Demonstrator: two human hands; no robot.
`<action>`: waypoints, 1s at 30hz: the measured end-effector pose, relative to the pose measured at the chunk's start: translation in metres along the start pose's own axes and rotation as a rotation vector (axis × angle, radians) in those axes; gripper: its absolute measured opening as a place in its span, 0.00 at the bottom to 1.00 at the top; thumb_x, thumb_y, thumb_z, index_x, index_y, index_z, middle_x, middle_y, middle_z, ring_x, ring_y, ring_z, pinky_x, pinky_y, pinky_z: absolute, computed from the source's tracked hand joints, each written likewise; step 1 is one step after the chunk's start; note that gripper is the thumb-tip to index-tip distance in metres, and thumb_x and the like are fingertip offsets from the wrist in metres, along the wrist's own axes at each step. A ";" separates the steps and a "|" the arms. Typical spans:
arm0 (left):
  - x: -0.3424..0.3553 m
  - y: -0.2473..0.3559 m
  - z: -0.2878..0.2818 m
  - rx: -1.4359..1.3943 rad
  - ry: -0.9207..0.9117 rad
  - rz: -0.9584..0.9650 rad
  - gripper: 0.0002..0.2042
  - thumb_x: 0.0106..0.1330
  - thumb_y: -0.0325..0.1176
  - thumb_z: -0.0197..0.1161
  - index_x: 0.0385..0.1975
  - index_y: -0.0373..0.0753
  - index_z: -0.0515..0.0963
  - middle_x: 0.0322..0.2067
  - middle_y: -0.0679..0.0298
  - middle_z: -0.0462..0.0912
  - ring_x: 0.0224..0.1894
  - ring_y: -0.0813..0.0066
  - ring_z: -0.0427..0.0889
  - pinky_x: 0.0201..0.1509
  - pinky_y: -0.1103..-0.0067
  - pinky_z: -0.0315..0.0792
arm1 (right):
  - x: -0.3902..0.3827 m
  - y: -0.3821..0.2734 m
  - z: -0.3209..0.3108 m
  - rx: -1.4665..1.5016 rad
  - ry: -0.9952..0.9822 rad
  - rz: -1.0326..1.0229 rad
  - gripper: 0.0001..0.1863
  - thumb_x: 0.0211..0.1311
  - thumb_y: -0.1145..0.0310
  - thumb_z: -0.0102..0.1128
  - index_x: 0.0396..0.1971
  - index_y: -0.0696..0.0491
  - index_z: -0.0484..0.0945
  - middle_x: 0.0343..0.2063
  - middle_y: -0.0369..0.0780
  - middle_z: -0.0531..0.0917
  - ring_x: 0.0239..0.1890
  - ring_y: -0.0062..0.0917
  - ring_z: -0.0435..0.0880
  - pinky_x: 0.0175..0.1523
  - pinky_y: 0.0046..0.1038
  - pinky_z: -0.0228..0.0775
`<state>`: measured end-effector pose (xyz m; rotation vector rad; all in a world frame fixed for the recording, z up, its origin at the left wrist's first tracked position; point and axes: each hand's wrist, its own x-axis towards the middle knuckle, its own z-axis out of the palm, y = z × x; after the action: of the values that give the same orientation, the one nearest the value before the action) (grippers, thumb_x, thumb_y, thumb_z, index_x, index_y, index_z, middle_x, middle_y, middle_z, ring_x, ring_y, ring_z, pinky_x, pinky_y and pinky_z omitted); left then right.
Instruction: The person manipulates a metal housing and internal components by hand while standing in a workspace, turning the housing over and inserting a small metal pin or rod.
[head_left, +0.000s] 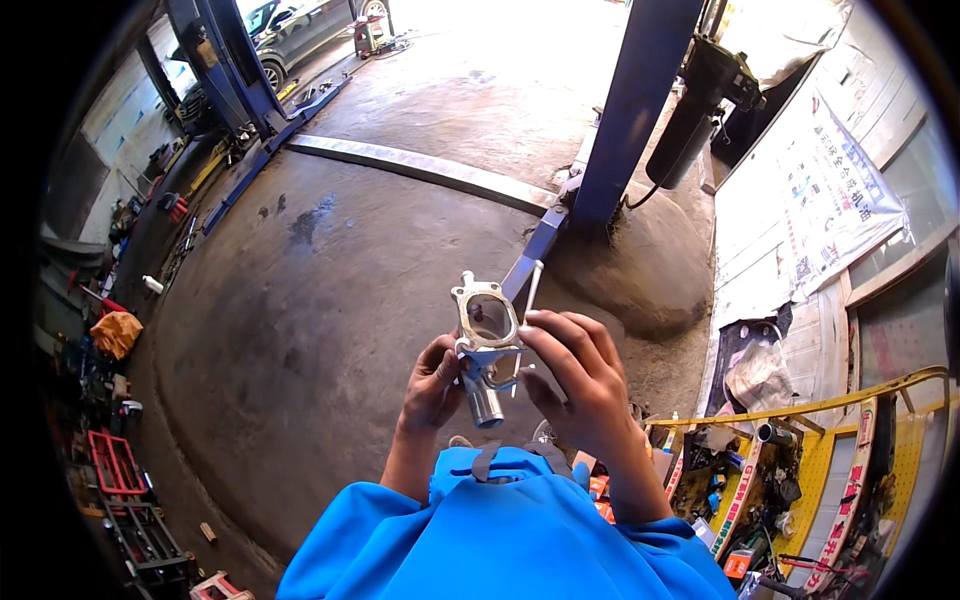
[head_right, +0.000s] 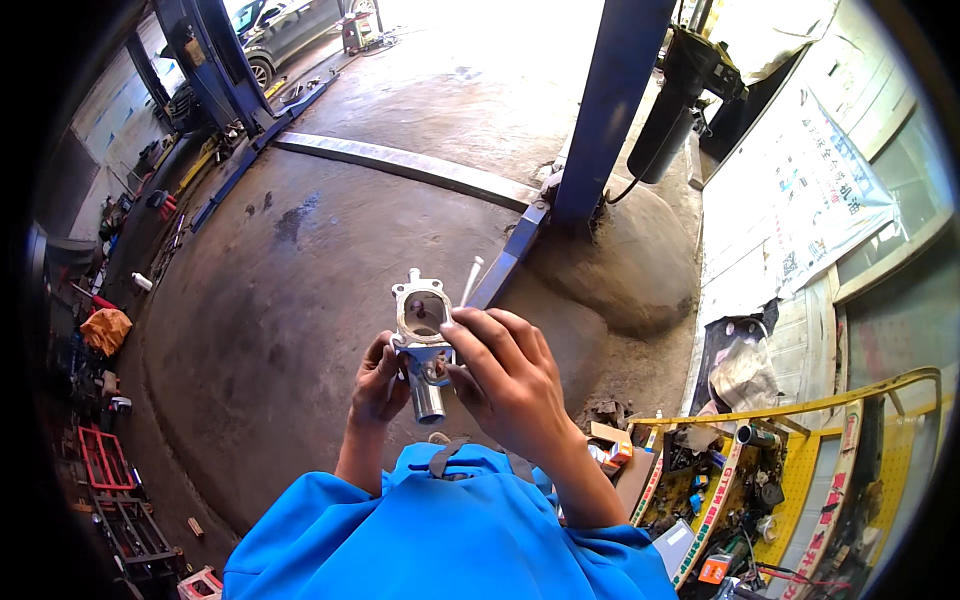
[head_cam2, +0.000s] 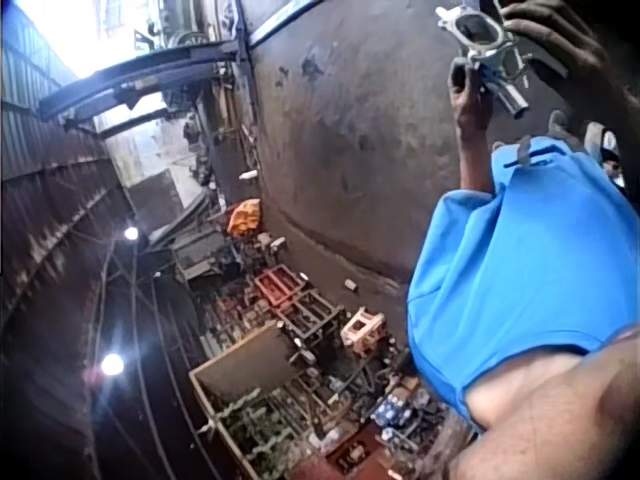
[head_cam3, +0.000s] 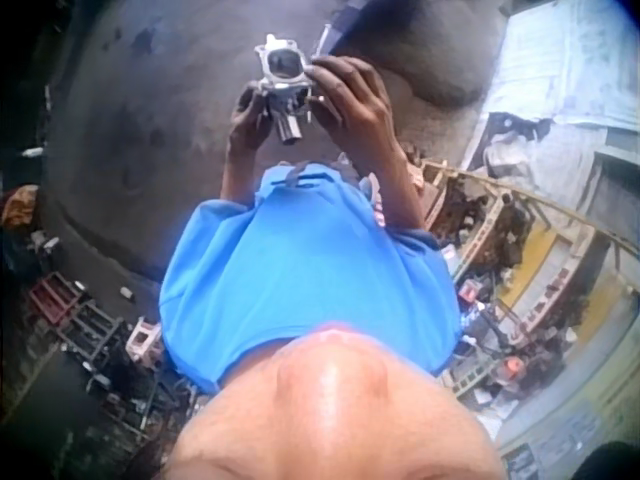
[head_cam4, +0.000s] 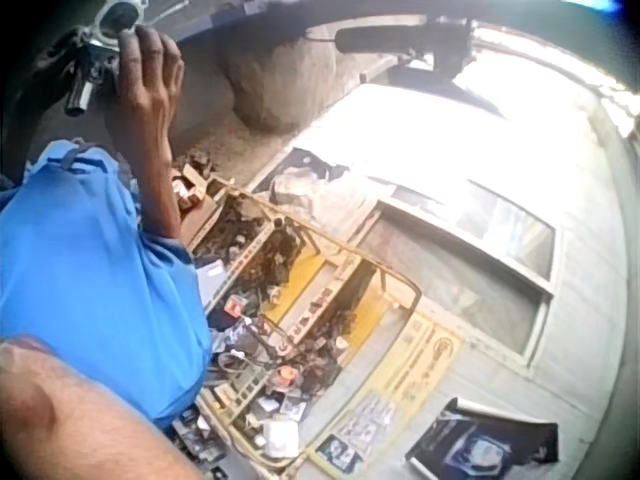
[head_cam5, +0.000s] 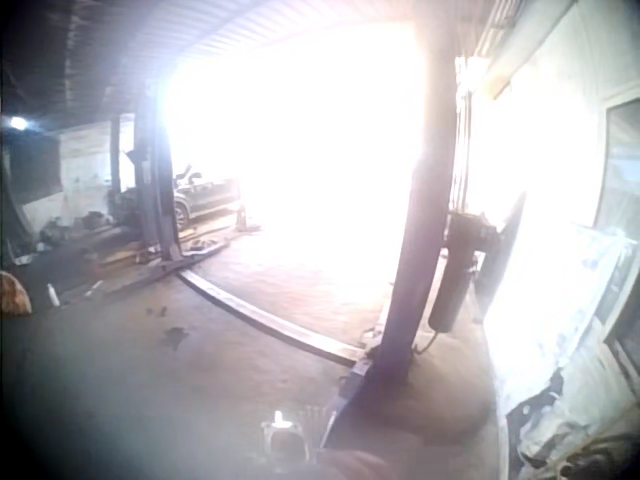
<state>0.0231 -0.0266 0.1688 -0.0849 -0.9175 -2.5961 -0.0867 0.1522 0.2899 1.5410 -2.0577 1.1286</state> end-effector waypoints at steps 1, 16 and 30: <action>-0.002 0.002 0.000 -0.009 -0.002 -0.003 0.07 0.72 0.34 0.55 0.38 0.38 0.74 0.34 0.65 0.75 0.40 0.76 0.77 0.50 0.73 0.74 | 0.002 0.000 0.007 0.012 -0.023 0.028 0.26 0.47 0.72 0.70 0.50 0.56 0.77 0.50 0.43 0.79 0.52 0.38 0.76 0.56 0.37 0.69; -0.009 0.007 0.002 0.077 0.008 0.131 0.07 0.72 0.33 0.55 0.37 0.36 0.75 0.37 0.64 0.75 0.43 0.76 0.75 0.50 0.77 0.71 | -0.012 -0.010 0.045 0.380 0.002 0.497 0.24 0.50 0.74 0.70 0.50 0.57 0.76 0.45 0.44 0.80 0.48 0.36 0.77 0.53 0.34 0.70; 0.001 -0.006 0.009 0.041 0.030 0.085 0.09 0.73 0.36 0.53 0.37 0.36 0.73 0.31 0.63 0.75 0.39 0.69 0.79 0.49 0.69 0.75 | -0.025 0.011 0.046 0.885 0.036 0.711 0.13 0.60 0.74 0.67 0.43 0.63 0.80 0.35 0.39 0.86 0.38 0.16 0.81 0.45 0.19 0.74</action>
<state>0.0196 -0.0171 0.1721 -0.0718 -0.9359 -2.4924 -0.0796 0.1349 0.2399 1.0047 -2.2654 2.5563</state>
